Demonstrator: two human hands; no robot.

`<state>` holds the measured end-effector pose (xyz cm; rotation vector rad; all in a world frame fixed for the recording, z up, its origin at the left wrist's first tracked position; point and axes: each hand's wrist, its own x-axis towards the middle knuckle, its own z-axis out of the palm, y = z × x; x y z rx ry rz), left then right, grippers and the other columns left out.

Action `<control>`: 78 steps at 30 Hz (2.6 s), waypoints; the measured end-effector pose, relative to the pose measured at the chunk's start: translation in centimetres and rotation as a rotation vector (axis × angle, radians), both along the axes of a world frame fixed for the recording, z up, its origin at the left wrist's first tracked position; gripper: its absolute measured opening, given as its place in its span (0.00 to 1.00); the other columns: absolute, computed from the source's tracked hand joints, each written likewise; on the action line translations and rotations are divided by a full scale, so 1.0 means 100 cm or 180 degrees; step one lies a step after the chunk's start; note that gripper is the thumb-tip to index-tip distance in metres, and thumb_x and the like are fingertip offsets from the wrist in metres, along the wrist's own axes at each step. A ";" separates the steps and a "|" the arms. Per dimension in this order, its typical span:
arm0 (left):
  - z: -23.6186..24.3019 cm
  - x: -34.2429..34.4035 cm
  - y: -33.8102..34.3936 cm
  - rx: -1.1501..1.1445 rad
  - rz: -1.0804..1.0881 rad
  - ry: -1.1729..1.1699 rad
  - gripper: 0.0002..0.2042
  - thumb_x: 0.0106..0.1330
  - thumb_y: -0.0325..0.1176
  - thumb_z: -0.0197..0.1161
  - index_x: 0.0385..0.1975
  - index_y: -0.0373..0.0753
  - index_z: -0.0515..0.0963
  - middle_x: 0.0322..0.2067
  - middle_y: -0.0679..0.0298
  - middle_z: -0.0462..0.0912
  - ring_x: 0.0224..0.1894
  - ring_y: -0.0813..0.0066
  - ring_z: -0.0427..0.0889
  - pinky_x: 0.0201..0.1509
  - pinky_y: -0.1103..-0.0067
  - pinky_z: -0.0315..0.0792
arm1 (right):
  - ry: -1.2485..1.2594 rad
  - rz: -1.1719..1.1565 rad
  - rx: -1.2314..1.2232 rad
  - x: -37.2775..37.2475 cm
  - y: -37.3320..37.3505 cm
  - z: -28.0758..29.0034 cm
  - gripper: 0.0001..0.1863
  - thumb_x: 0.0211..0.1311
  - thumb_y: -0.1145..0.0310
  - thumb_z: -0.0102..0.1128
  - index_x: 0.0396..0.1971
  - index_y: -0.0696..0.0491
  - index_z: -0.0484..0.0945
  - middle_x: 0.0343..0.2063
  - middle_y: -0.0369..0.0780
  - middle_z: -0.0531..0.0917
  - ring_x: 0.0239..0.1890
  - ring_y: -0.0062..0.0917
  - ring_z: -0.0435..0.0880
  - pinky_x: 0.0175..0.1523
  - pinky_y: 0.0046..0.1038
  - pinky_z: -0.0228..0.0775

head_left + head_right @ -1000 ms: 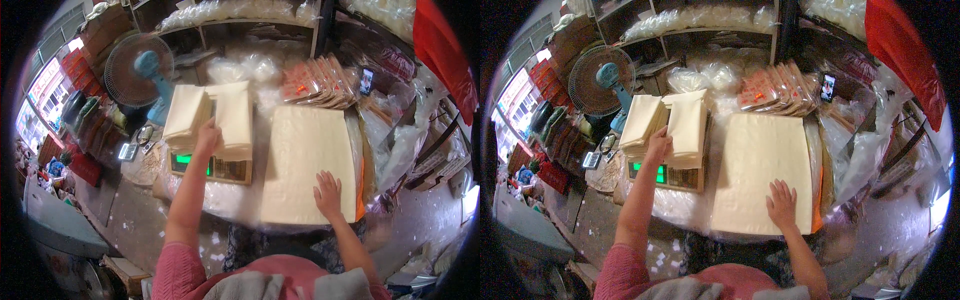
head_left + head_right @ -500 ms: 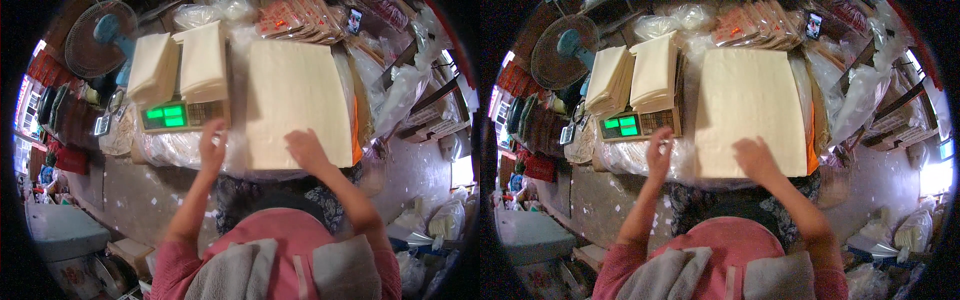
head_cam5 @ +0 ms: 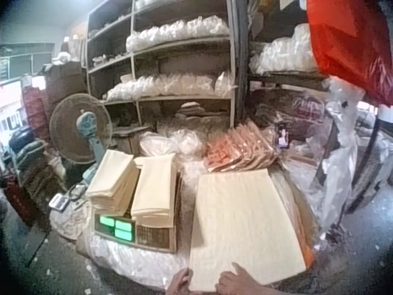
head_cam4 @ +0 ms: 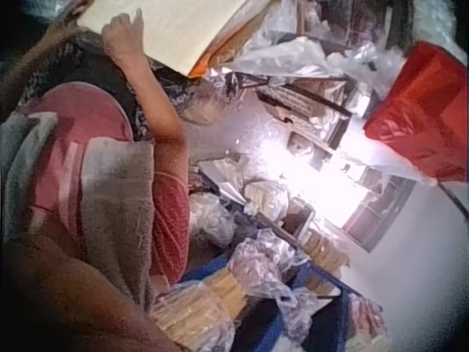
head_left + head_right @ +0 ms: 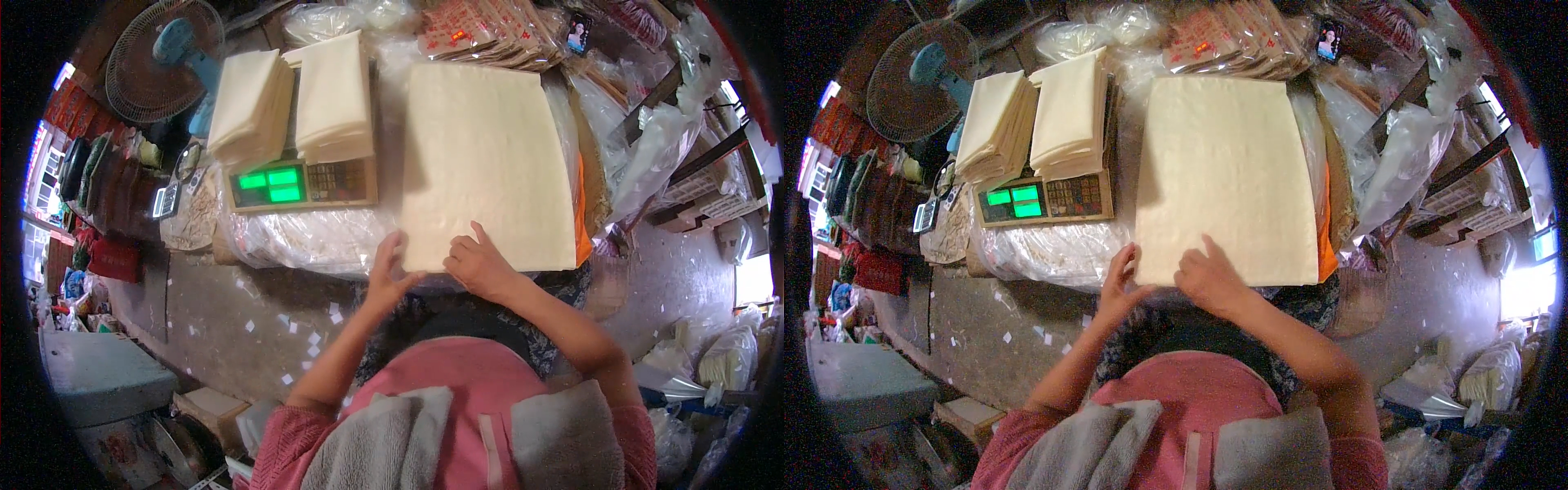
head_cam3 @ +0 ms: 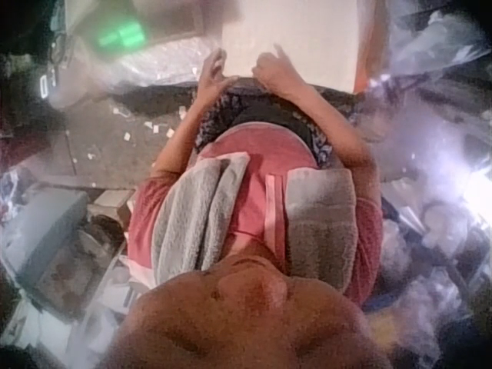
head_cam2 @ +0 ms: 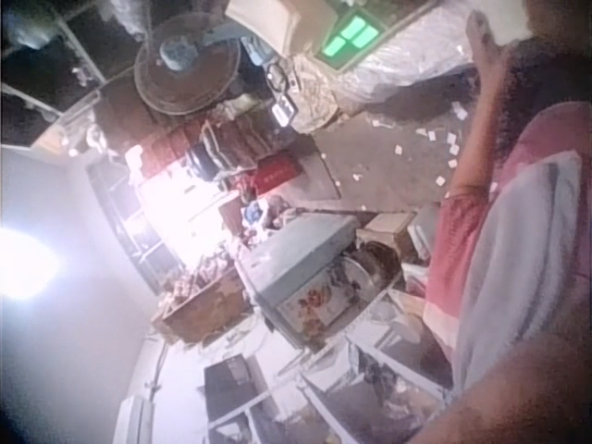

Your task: The person stacks thin rectangular food sheets from a pile onto an electronic scale, adjusting the quantity by adding or removing individual sheets until a desired weight is reached, then removes the stack and places it to the side.

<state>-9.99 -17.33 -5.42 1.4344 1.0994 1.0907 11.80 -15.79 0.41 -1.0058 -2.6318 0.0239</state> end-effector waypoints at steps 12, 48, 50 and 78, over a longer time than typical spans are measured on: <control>0.045 0.020 0.009 0.1676 -0.0213 0.1386 0.18 0.56 0.28 0.62 0.48 0.37 0.74 0.51 0.51 0.72 0.56 0.51 0.69 0.58 0.66 0.65 | 0.1830 -0.1061 -0.1659 0.029 0.012 0.060 0.14 0.53 0.62 0.62 0.37 0.54 0.77 0.39 0.43 0.79 0.45 0.36 0.78 0.50 0.32 0.69; 0.012 -0.008 0.088 -0.0286 0.0064 0.0038 0.05 0.64 0.25 0.60 0.35 0.30 0.78 0.31 0.61 0.82 0.37 0.72 0.80 0.43 0.77 0.76 | 0.3339 -0.1855 -0.3343 0.215 -0.019 0.030 0.15 0.61 0.63 0.60 0.45 0.54 0.79 0.45 0.41 0.81 0.49 0.24 0.78 0.53 0.29 0.71; 0.012 -0.008 0.101 -0.0400 0.0175 0.0256 0.10 0.61 0.27 0.63 0.39 0.29 0.78 0.31 0.58 0.84 0.35 0.76 0.81 0.39 0.79 0.75 | 0.2037 -0.2370 -0.2086 0.202 0.002 0.027 0.16 0.60 0.63 0.61 0.42 0.59 0.78 0.36 0.38 0.83 0.35 0.22 0.81 0.42 0.26 0.73; 0.048 0.018 0.106 0.2181 -0.0420 0.3804 0.21 0.59 0.40 0.60 0.52 0.44 0.72 0.54 0.57 0.74 0.57 0.58 0.71 0.59 0.56 0.62 | -0.0251 -0.2217 -0.0650 0.102 0.042 0.002 0.27 0.71 0.56 0.38 0.67 0.48 0.54 0.68 0.44 0.51 0.71 0.40 0.42 0.71 0.52 0.33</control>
